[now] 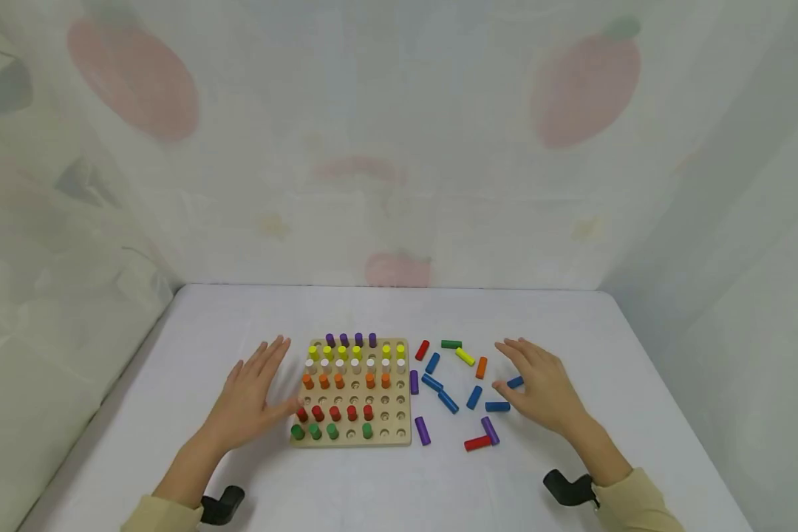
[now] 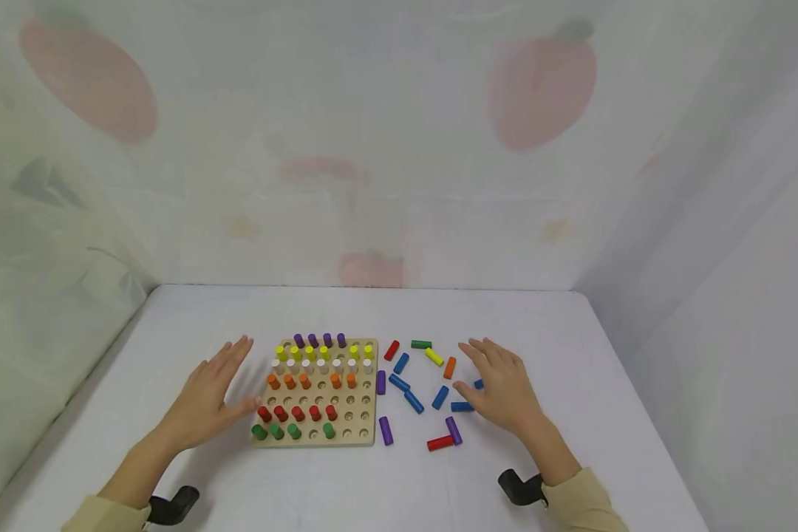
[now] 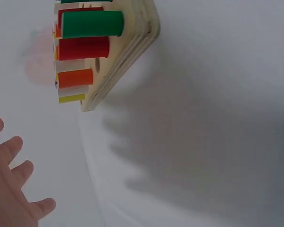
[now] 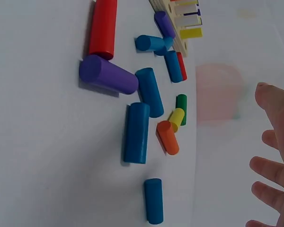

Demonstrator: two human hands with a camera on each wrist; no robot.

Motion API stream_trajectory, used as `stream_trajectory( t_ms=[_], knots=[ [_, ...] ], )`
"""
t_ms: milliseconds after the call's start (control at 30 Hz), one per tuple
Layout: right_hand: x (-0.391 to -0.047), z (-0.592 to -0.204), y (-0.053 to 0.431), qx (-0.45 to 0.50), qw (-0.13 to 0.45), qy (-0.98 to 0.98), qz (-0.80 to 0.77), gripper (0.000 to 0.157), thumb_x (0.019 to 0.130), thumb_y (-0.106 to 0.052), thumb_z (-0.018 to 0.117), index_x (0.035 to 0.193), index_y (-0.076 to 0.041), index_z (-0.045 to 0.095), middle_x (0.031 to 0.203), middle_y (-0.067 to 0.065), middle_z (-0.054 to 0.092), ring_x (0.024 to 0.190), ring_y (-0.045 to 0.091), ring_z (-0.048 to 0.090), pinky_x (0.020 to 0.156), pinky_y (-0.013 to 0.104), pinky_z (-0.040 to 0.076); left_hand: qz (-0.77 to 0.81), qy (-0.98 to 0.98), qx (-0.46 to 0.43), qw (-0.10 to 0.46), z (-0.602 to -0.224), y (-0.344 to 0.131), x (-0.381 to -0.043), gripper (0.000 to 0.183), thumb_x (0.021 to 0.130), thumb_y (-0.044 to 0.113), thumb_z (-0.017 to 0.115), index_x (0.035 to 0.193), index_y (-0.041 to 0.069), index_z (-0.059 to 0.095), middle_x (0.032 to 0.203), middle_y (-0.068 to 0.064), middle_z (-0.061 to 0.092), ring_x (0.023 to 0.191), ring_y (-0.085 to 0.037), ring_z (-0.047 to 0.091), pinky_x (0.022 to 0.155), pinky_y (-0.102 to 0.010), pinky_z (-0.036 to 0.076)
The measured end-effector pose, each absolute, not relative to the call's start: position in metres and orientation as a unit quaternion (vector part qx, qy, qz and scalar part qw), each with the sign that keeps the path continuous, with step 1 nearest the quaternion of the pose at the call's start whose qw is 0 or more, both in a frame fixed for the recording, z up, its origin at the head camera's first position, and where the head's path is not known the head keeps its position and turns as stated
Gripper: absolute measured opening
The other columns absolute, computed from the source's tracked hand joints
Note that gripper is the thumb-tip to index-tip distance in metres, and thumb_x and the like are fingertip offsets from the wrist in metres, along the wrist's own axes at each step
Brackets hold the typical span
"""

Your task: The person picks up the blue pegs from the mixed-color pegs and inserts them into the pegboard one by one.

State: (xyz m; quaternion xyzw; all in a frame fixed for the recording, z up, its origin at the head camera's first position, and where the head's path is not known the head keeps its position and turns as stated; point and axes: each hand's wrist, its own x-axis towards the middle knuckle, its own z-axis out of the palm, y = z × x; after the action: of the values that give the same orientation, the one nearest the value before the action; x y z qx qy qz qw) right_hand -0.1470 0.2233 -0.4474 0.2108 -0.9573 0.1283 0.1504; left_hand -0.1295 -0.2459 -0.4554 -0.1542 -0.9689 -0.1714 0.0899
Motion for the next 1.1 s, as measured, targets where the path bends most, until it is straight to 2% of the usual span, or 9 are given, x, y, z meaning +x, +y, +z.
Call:
stream_trajectory(
  t_ms=[233,433,733,1100],
  knots=[
    [-0.144,-0.454,0.215,0.212,0.136,-0.955,0.155,0.060,0.077,-0.035,0.072,0.129,-0.014,0.052,0.126,0.011,0.055,0.120,0.033,0.047,0.095,0.059,0.038,-0.204,-0.964,-0.156,0.072,-0.466,-0.244,-0.123,0.097,0.075,0.052,0.069,0.149,0.022,0.015,0.151,-0.011,0.024,0.136,-0.040,0.023,0.099,-0.068,0.021],
    [-0.144,-0.463,0.206,0.226,0.146,-0.947,0.175,0.057,0.075,-0.032,0.075,0.125,-0.013,0.055,0.119,0.007,0.060,0.112,0.028,0.053,0.089,0.053,0.046,-0.197,-0.968,-0.148,0.038,-0.475,-0.244,-0.119,0.102,0.073,0.057,0.067,0.149,0.026,0.008,0.153,-0.008,0.019,0.137,-0.038,0.020,0.102,-0.066,0.018],
    [-0.142,-0.474,0.192,0.210,0.133,-0.951,0.185,0.052,0.074,-0.032,0.076,0.119,-0.013,0.059,0.110,0.004,0.063,0.105,0.023,0.057,0.086,0.046,0.049,-0.195,-0.969,-0.150,0.016,-0.487,-0.245,-0.112,0.107,0.070,0.059,0.069,0.149,0.025,0.006,0.154,-0.008,0.017,0.138,-0.037,0.018,0.104,-0.066,0.015],
    [-0.140,-0.487,0.176,0.216,0.096,-0.955,0.181,0.038,0.076,-0.035,0.074,0.108,-0.016,0.064,0.101,-0.001,0.065,0.094,0.016,0.057,0.084,0.037,0.049,-0.169,-0.974,-0.152,0.005,-0.503,-0.244,-0.109,0.111,0.064,0.075,0.060,0.148,0.016,0.018,0.154,-0.008,0.017,0.139,-0.037,0.016,0.104,-0.067,0.012]
  ],
)
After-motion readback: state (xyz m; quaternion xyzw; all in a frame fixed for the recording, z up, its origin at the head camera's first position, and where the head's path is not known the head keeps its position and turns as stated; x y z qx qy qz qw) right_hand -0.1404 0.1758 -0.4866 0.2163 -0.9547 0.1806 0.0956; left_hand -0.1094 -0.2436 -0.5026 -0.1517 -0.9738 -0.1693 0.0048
